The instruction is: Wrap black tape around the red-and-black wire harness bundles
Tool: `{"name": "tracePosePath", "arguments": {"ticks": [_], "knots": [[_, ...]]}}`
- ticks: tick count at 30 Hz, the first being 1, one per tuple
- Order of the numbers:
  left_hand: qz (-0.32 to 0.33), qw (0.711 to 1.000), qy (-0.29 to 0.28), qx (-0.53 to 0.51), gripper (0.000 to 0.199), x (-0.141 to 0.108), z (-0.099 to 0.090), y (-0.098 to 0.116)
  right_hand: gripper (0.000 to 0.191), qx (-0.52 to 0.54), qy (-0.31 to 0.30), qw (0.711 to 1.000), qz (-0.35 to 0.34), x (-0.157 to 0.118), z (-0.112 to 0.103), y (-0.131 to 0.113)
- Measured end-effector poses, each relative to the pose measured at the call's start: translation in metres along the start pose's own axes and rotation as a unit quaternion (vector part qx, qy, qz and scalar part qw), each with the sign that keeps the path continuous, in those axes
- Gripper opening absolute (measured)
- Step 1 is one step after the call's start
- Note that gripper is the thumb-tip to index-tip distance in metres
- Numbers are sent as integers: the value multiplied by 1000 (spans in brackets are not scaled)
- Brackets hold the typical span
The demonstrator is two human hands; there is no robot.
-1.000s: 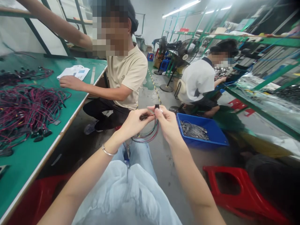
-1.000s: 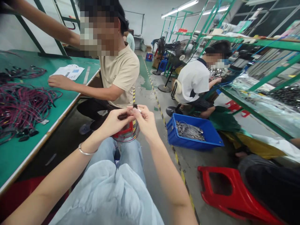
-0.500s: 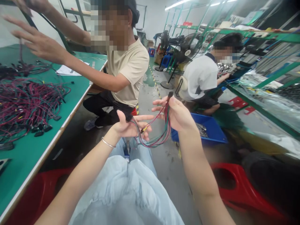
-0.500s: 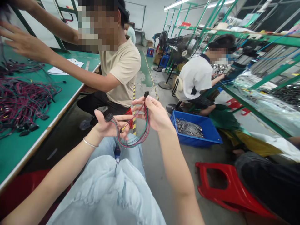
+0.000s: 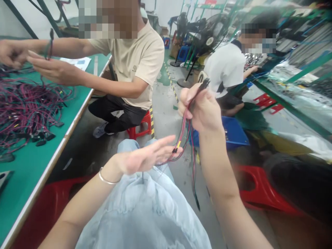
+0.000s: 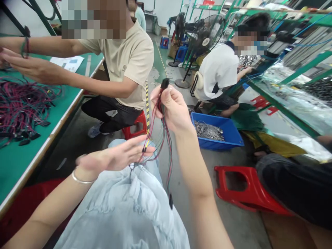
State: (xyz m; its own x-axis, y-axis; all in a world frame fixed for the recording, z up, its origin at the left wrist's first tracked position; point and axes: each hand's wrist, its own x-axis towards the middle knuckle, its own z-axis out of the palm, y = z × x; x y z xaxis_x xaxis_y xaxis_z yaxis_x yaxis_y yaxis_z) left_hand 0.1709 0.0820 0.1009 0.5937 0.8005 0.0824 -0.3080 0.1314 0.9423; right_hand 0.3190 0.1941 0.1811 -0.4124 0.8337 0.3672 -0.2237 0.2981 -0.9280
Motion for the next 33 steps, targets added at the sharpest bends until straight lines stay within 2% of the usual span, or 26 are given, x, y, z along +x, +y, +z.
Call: {"name": "tracePosePath", "arguments": {"ticks": [2, 4, 6, 8, 12, 14, 17, 19, 22, 24, 26, 29, 32, 33], "knots": [[15, 1000, 26, 2, 62, 12, 6, 9, 44, -13, -21, 1000, 1, -5, 4, 3], [16, 995, 78, 61, 41, 22, 10, 16, 45, -14, -40, 999, -3, -11, 3, 7], [-3, 984, 118, 133, 35, 26, 7, 19, 45, -13, -26, 1000, -8, -18, -5, 12], [-34, 977, 115, 177, 35, 23, -5, 18, 46, -7, 27, 999, -16, -25, -17, 17], [-104, 955, 60, 272, 35, 7, -45, 16, 40, 33, 145, 988, -28, -39, -55, 27], [-115, 933, 71, 332, 36, -2, -62, 19, 35, 81, 167, 982, -25, -46, -76, 36], [-134, 907, 88, 389, 35, -12, -78, 26, 30, 156, 188, 970, -1, -56, -104, 49], [-146, 900, 85, 402, 34, -17, -84, 29, 29, 210, 225, 951, 4, -62, -116, 53], [-149, 899, 76, 404, 35, -22, -92, 30, 28, 316, 291, 902, -28, -73, -123, 48], [-147, 900, 83, 402, 36, -26, -98, 29, 28, 382, 309, 870, -32, -80, -126, 42], [-155, 897, 95, 404, 36, -31, -104, 30, 30, 409, 330, 850, -18, -86, -132, 40], [-186, 882, 80, 426, 37, -39, -109, 33, 35, 367, 376, 851, -3, -91, -149, 49], [-207, 852, 66, 477, 38, -43, -108, 35, 38, 279, 404, 871, 30, -96, -165, 68], [-206, 838, 72, 500, 38, -43, -107, 35, 37, 204, 403, 891, 46, -97, -169, 75]]}}
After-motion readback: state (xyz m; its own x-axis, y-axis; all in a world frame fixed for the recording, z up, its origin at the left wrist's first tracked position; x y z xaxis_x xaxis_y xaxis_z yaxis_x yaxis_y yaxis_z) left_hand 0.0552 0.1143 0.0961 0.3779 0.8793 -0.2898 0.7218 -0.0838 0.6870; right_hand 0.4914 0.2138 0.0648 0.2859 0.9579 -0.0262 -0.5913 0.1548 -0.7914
